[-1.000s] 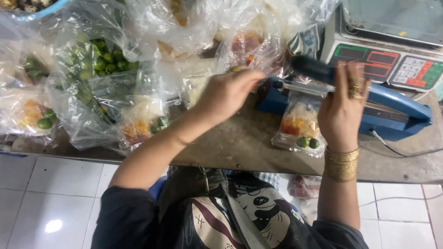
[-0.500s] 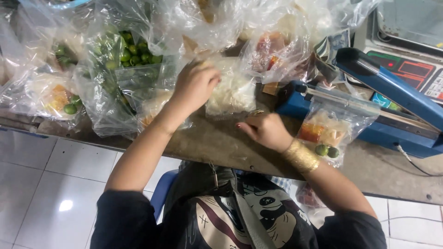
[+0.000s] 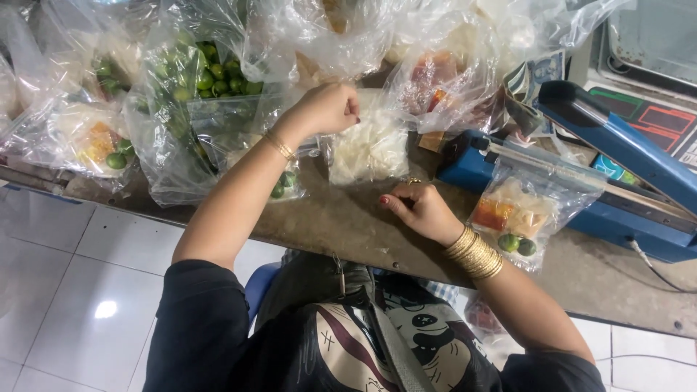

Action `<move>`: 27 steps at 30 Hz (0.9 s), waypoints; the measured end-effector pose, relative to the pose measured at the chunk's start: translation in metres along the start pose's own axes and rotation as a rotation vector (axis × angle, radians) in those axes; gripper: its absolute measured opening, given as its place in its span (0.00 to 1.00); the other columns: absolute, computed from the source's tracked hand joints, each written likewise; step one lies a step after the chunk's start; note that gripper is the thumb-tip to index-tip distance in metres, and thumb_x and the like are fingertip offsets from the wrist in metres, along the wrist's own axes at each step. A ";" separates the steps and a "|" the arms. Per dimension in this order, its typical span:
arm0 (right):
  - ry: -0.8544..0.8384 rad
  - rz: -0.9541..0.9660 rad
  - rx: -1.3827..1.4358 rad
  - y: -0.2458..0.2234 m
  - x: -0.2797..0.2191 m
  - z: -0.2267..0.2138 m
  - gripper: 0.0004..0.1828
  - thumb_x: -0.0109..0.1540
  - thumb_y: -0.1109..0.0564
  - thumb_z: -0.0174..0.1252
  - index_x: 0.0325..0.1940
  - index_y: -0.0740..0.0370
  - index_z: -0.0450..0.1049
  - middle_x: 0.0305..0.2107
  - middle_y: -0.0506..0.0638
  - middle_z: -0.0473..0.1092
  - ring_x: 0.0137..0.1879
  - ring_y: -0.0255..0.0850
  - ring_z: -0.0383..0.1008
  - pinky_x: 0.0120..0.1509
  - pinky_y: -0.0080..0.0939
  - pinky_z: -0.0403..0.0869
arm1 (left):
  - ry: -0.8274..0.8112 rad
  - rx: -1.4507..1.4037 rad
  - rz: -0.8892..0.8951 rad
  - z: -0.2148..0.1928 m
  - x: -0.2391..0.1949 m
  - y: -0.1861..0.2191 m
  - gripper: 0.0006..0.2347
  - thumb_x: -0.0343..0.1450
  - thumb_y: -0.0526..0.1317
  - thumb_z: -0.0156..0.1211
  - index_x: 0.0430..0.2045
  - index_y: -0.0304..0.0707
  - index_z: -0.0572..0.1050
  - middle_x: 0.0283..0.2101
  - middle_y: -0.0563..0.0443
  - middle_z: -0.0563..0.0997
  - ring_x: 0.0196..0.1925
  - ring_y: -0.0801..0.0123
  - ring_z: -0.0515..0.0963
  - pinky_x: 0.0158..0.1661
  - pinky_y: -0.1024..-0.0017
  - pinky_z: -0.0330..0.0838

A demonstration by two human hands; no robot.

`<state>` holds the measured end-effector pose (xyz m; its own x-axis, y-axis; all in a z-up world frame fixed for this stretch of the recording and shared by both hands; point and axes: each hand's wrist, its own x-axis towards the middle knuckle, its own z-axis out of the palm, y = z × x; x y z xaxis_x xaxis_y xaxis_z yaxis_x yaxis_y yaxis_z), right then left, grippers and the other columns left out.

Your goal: Packing small food items into plastic bags and sealing them with a heat sealer.

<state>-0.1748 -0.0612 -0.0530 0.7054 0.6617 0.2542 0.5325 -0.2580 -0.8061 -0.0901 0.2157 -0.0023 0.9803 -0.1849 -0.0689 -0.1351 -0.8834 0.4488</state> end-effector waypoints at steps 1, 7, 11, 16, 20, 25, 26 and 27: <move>-0.018 0.016 0.023 -0.002 0.001 -0.001 0.13 0.66 0.53 0.61 0.28 0.58 0.80 0.19 0.52 0.76 0.27 0.45 0.77 0.33 0.39 0.72 | 0.000 -0.049 0.040 0.006 0.001 -0.006 0.05 0.63 0.42 0.63 0.27 0.45 0.80 0.28 0.49 0.83 0.40 0.51 0.83 0.44 0.55 0.75; -0.188 0.238 0.370 0.000 0.000 -0.006 0.16 0.65 0.53 0.60 0.46 0.71 0.77 0.26 0.62 0.78 0.26 0.41 0.77 0.29 0.39 0.78 | -0.017 -0.550 0.071 0.012 -0.047 -0.008 0.09 0.67 0.42 0.55 0.34 0.39 0.78 0.27 0.47 0.80 0.34 0.62 0.79 0.40 0.63 0.73; -0.360 0.048 1.000 -0.028 0.005 0.002 0.28 0.65 0.44 0.58 0.60 0.68 0.71 0.47 0.58 0.76 0.47 0.47 0.79 0.51 0.61 0.80 | 0.018 -0.766 0.068 0.029 -0.083 -0.007 0.09 0.70 0.41 0.54 0.40 0.43 0.77 0.33 0.52 0.79 0.38 0.70 0.78 0.43 0.69 0.73; -0.297 0.133 0.955 0.014 0.000 0.015 0.25 0.66 0.53 0.53 0.64 0.71 0.66 0.46 0.65 0.74 0.49 0.53 0.79 0.52 0.65 0.78 | 0.048 -0.926 0.111 0.036 -0.134 0.020 0.08 0.74 0.39 0.54 0.45 0.41 0.74 0.41 0.53 0.78 0.46 0.72 0.76 0.52 0.69 0.71; 0.024 0.326 1.177 0.013 -0.005 0.007 0.27 0.61 0.62 0.55 0.65 0.69 0.66 0.47 0.67 0.75 0.52 0.62 0.78 0.55 0.69 0.75 | 0.477 -0.520 0.154 0.001 -0.143 -0.006 0.10 0.72 0.38 0.58 0.46 0.41 0.72 0.42 0.45 0.79 0.46 0.57 0.80 0.44 0.64 0.78; 0.038 0.117 0.746 0.055 -0.018 -0.022 0.27 0.61 0.55 0.56 0.63 0.59 0.61 0.57 0.51 0.64 0.68 0.45 0.64 0.73 0.46 0.69 | 0.542 0.226 -0.172 -0.081 -0.147 -0.035 0.16 0.70 0.40 0.67 0.52 0.42 0.73 0.49 0.47 0.77 0.49 0.54 0.74 0.65 0.46 0.56; 0.059 0.112 0.689 0.060 -0.020 -0.031 0.25 0.62 0.53 0.54 0.62 0.58 0.62 0.55 0.51 0.66 0.64 0.43 0.67 0.71 0.43 0.69 | 0.346 0.158 -0.309 -0.092 -0.150 -0.033 0.15 0.74 0.41 0.64 0.52 0.38 0.75 0.38 0.49 0.86 0.34 0.60 0.84 0.64 0.47 0.58; 0.064 0.111 0.687 0.067 -0.021 -0.037 0.25 0.62 0.53 0.54 0.62 0.58 0.62 0.55 0.51 0.66 0.64 0.43 0.67 0.71 0.43 0.69 | 0.347 0.158 -0.303 -0.096 -0.151 -0.029 0.15 0.74 0.41 0.64 0.52 0.38 0.75 0.38 0.49 0.86 0.34 0.60 0.84 0.64 0.47 0.58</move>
<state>-0.1366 -0.1190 -0.0928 0.7757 0.6092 0.1651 0.0541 0.1964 -0.9790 -0.2202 0.3103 0.0808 0.9653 0.2219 0.1376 0.1704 -0.9348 0.3116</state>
